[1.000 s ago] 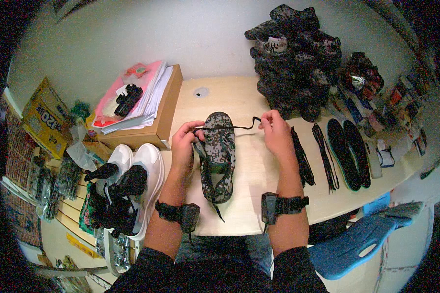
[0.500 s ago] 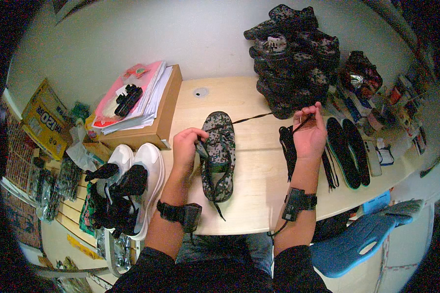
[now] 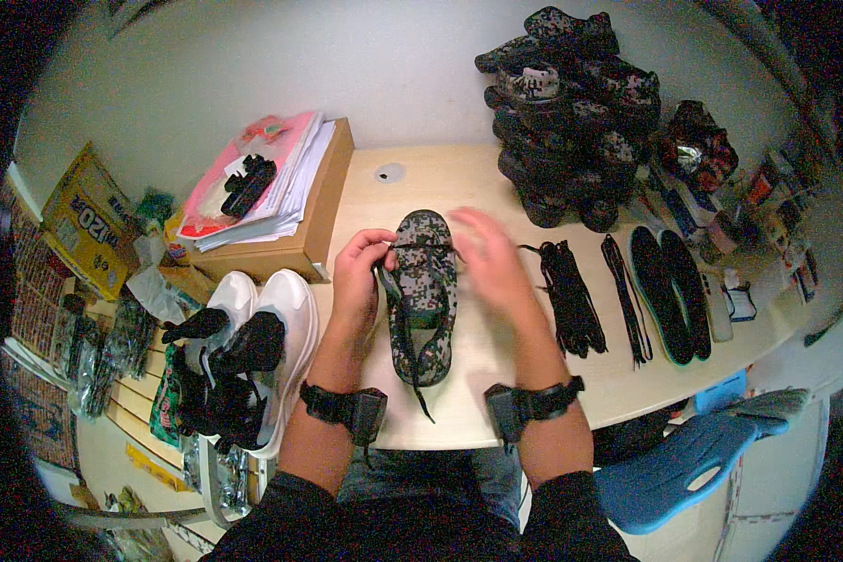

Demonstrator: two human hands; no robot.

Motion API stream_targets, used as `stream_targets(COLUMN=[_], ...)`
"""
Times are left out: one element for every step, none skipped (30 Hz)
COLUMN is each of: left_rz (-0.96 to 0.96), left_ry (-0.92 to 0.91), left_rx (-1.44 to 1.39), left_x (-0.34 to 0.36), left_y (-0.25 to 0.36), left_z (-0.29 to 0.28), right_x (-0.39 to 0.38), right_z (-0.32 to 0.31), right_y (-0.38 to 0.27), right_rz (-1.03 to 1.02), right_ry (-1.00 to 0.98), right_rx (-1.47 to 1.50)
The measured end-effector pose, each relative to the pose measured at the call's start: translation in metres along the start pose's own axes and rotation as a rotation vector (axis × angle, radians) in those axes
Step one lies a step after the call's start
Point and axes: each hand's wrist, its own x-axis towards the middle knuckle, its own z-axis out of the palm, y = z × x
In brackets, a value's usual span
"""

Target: Repairing a camouflaged pattern shoe by inserting a lacing system or structural reinforcement.

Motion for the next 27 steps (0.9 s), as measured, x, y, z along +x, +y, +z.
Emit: stream_targets(left_rz=[-0.006, -0.01, -0.008, -0.009, -0.019, -0.028, -0.028, -0.031, -0.032, -0.038, -0.037, -0.03, -0.024, -0.027, -0.038, -0.049, -0.049, -0.041, -0.033, -0.034, -0.028, -0.023, -0.022, -0.02, -0.017, -0.017, -0.025], left_ry=[-0.007, -0.014, -0.018, -0.018, 0.002, 0.02, 0.018, 0.026, 0.038, 0.035, 0.038, 0.033, 0.028, 0.026, 0.047, 0.067, 0.067, 0.063, 0.059, 0.06, 0.054, 0.047, 0.049, 0.055, 0.061, 0.058, 0.065], left_rx=[-0.008, -0.014, -0.016, -0.013, -0.048, -0.085, -0.086, -0.078, -0.07, -0.066, -0.065, -0.062, -0.058, -0.057, -0.052, -0.046, -0.046, -0.022, 0.001, -0.001, 0.011, 0.023, 0.022, 0.028, 0.034, 0.033, 0.037], left_x=[0.003, 0.003, 0.002, 0.001, 0.001, 0.001, 0.001, 0.0, -0.001, -0.002, -0.001, -0.001, -0.001, -0.002, -0.002, -0.002, -0.002, -0.002, -0.002, -0.002, -0.002, -0.001, -0.002, -0.001, -0.001, -0.001, -0.001], left_y=[-0.003, -0.004, -0.001, 0.001, 0.002, 0.002, 0.003, 0.005, 0.007, 0.008, 0.007, 0.005, 0.003, 0.003, 0.006, 0.007, 0.008, 0.007, 0.006, 0.005, 0.004, 0.004, 0.004, 0.004, 0.003, 0.002, 0.002], left_z=[0.003, 0.007, 0.008, 0.009, 0.009, 0.011, 0.011, 0.011, 0.01, 0.01, 0.01, 0.009, 0.009, 0.009, 0.01, 0.011, 0.011, 0.013, 0.014, 0.013, 0.012, 0.011, 0.011, 0.011, 0.011, 0.011, 0.011], right_x=[0.0, 0.001, 0.003, 0.004, 0.002, -0.002, -0.004, -0.005, -0.006, -0.006, -0.006, -0.007, -0.008, -0.009, -0.008, -0.008, -0.008, -0.008, -0.008, -0.008, -0.009, -0.009, -0.009, -0.009, -0.008, -0.007, -0.006], right_z=[0.014, 0.02, 0.025, 0.032, 0.037, 0.039, 0.041, 0.041, 0.039, 0.033, 0.031, 0.031, 0.032, 0.032, 0.032, 0.031, 0.031, 0.028, 0.025, 0.024, 0.024, 0.025, 0.025, 0.024, 0.021, 0.018, 0.013], right_y=[-0.016, -0.023, -0.029, -0.029, -0.029, -0.028, -0.028, -0.028, -0.031, -0.036, -0.038, -0.037, -0.037, -0.036, -0.037, -0.038, -0.04, -0.04, -0.041, -0.041, -0.041, -0.04, -0.04, -0.039, -0.037, -0.035, -0.031], right_rz=[0.053, 0.021, -0.016, -0.018, -0.017, -0.042, -0.067, -0.068, -0.069, -0.073, -0.075, -0.072, -0.083, -0.093, -0.093, -0.056, -0.02, -0.02, 0.017, 0.055, 0.054, 0.027, 0.001, 0.001, -0.03, -0.061, -0.06], right_ry=[-0.04, -0.081, -0.122, -0.107, -0.106, -0.089, -0.072, -0.006, -0.007, -0.047, -0.086, -0.085, -0.069, -0.053, -0.052, -0.035, -0.018, -0.02, -0.03, -0.041, -0.043, -0.022, 0.0, 0.001, 0.023, 0.044, 0.045], right_rx=[0.189, 0.102, 0.02, 0.014, 0.016, -0.065, -0.146, -0.089, -0.088, -0.064, -0.041, -0.041, -0.041, -0.041, -0.041, -0.002, 0.037, 0.036, 0.037, 0.037, 0.038, 0.027, 0.016, 0.014, -0.042, -0.099, -0.1])
